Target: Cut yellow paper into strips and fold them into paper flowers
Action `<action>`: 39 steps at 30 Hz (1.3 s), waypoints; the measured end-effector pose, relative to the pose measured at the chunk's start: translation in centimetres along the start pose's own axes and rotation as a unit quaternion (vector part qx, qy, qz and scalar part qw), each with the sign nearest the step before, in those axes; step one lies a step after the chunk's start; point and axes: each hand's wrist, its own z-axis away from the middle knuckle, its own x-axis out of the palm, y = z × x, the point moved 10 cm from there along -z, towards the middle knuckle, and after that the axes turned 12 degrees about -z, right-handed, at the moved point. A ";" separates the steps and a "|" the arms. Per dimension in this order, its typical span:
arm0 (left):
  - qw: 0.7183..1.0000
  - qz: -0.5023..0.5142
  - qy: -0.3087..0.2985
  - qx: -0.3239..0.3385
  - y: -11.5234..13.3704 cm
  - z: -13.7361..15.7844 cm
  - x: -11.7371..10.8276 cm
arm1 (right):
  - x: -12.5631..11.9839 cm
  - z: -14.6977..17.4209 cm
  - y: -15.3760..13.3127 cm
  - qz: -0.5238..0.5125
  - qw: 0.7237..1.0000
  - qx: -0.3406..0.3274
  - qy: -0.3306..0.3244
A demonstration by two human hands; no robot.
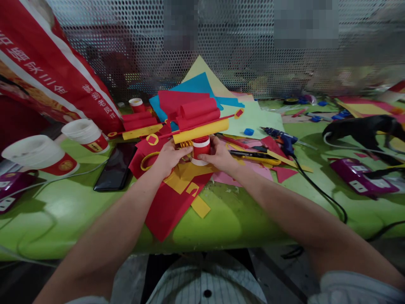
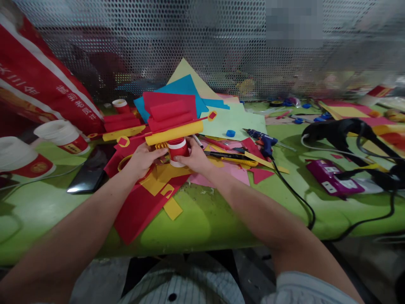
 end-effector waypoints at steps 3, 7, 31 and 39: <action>1.000 -0.001 -0.004 0.006 0.0 0.0 0.0 | -0.1 0.0 0.0 -0.002 1.000 0.001 0.006; 1.000 0.005 -0.007 0.010 0.0 0.0 0.1 | -0.1 0.0 -0.2 0.008 1.000 -0.003 0.012; 1.000 0.015 -0.017 0.020 -0.4 -0.2 0.2 | 0.1 0.1 -0.7 0.031 0.999 -0.024 0.005; 1.000 0.002 -0.015 0.008 -0.6 -0.3 0.1 | 0.2 0.2 -1.2 0.052 0.998 -0.034 0.007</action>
